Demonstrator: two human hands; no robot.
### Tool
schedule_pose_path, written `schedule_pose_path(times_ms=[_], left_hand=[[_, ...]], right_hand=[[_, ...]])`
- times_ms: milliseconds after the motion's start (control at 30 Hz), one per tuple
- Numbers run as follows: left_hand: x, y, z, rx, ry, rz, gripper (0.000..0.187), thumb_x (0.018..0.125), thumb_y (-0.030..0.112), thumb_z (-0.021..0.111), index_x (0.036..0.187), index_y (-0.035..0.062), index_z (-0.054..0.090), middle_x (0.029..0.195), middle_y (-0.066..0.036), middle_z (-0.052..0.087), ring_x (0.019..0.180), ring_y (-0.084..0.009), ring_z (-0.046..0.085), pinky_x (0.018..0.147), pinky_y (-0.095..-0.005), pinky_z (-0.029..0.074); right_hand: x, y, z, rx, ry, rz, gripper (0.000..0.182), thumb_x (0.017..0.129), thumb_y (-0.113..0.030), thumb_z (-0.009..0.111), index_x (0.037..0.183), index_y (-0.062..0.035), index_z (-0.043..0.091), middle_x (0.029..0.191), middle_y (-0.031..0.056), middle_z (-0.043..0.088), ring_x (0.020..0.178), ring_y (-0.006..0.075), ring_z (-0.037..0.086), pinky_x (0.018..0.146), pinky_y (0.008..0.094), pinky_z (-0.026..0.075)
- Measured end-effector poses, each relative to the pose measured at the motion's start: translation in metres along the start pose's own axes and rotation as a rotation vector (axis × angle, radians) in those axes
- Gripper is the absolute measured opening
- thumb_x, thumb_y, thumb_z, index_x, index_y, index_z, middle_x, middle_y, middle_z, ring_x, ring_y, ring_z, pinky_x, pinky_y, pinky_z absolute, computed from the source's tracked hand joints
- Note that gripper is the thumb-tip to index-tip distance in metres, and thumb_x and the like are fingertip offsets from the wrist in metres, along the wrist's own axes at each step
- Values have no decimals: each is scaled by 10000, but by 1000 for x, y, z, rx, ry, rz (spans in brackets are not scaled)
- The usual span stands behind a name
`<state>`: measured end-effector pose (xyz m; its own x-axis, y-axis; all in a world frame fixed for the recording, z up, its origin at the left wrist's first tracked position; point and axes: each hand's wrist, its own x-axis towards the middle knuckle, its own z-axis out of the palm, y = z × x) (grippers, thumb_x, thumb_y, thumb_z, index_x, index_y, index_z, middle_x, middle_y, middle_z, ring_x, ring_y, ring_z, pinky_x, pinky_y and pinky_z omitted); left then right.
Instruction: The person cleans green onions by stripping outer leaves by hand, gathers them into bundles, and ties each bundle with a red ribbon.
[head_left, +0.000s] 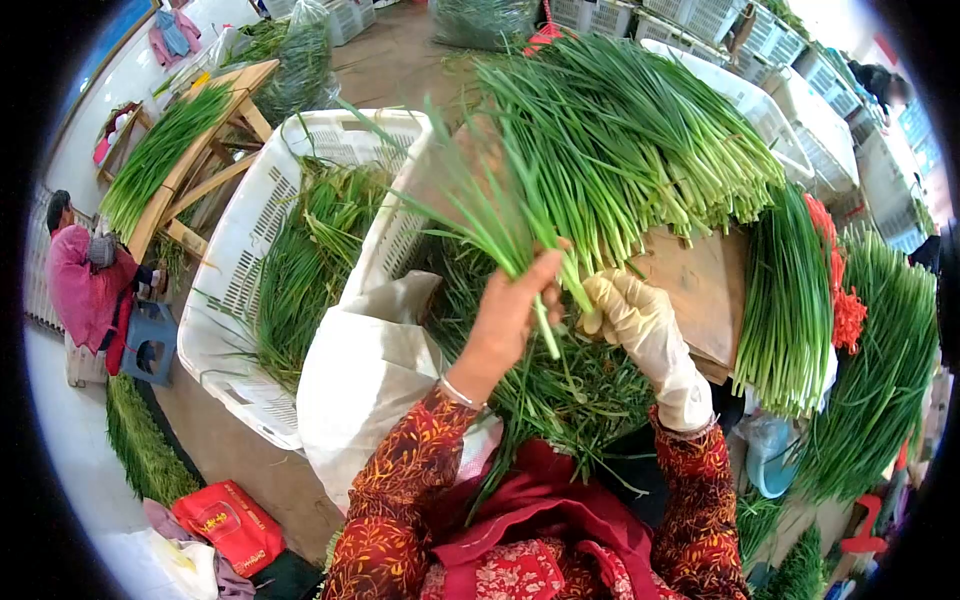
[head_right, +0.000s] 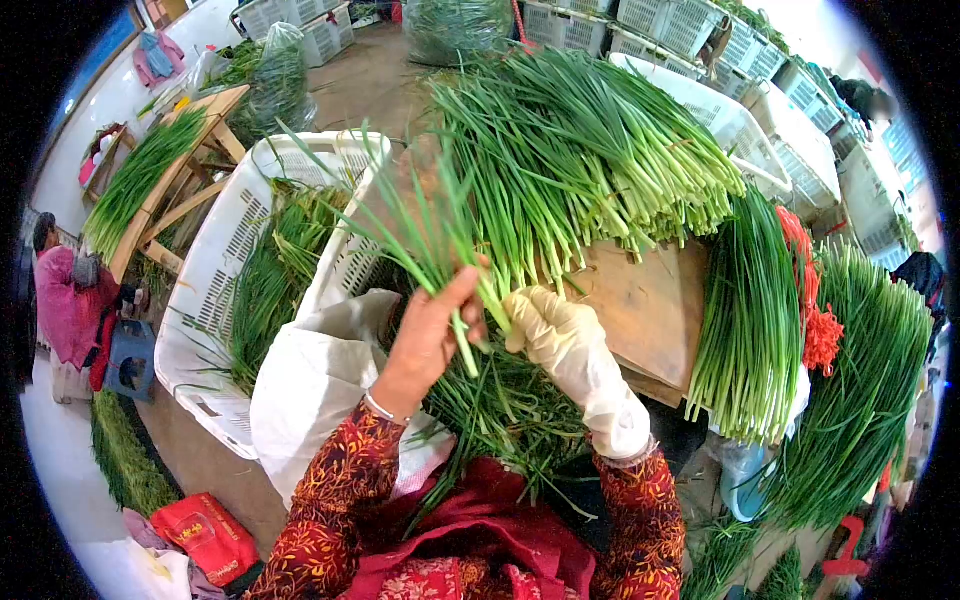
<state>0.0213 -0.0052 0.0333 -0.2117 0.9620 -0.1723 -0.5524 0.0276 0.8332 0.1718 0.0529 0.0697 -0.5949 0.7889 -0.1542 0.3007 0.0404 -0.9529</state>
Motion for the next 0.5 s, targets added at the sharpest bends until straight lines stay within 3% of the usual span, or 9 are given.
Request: schedule_pose_path(times_ms=[100, 167, 200, 233, 300, 367, 500], left_hand=[[9, 13, -13, 98, 215, 399, 273, 883, 267, 503, 1011, 27, 519, 843, -52, 561, 721, -116, 556, 673, -255, 498], [11, 21, -21, -120, 183, 433, 220, 900, 221, 481, 1021, 39, 501, 944, -85, 559, 855, -170, 568, 753, -307, 496], [12, 23, -28, -151, 92, 409, 190, 903, 196, 479, 1046, 71, 490, 941, -53, 546, 890, -177, 553, 774, -334, 494], [13, 20, -32, -149, 94, 411, 190, 903, 196, 479, 1046, 71, 490, 941, -53, 546, 890, -177, 553, 774, -334, 494], [16, 17, -40, -244, 105, 305, 200, 902, 188, 478, 1066, 75, 484, 941, -50, 541, 881, -171, 553, 780, -359, 502], [16, 15, -44, -228, 88, 314, 213, 902, 187, 477, 1080, 70, 477, 939, -48, 539, 872, -164, 555, 783, -372, 507], [16, 5, -51, -372, 9, 218, 227, 899, 199, 485, 1077, 58, 483, 926, -44, 551, 849, -150, 567, 759, -354, 524]], right_hand=[[5, 6, -5, 31, 49, -43, 238, 894, -238, 500, 950, -33, 608, 647, 14, 573, 565, 57, 490, 525, 191, 395], [13, 5, -1, -94, 111, -145, 229, 891, -233, 508, 949, -28, 593, 675, -19, 541, 538, 74, 545, 479, 173, 417], [17, 0, 4, -251, 146, -124, 237, 836, -272, 563, 954, -73, 614, 721, 116, 619, 608, 185, 587, 604, 290, 469], [21, -8, 10, -419, 126, -102, 255, 783, -302, 618, 891, -72, 603, 732, 148, 612, 646, 272, 597, 618, 352, 469], [36, 4, 21, -947, 128, -278, 272, 734, -312, 659, 820, -68, 574, 707, 137, 605, 660, 304, 594, 604, 373, 465], [38, 7, 23, -941, 153, -318, 301, 696, -319, 684, 782, -65, 548, 674, 133, 590, 649, 314, 587, 589, 381, 458], [34, 4, 13, -960, 162, -186, 303, 723, -357, 659, 787, -74, 571, 640, 128, 591, 628, 310, 591, 587, 377, 457]])
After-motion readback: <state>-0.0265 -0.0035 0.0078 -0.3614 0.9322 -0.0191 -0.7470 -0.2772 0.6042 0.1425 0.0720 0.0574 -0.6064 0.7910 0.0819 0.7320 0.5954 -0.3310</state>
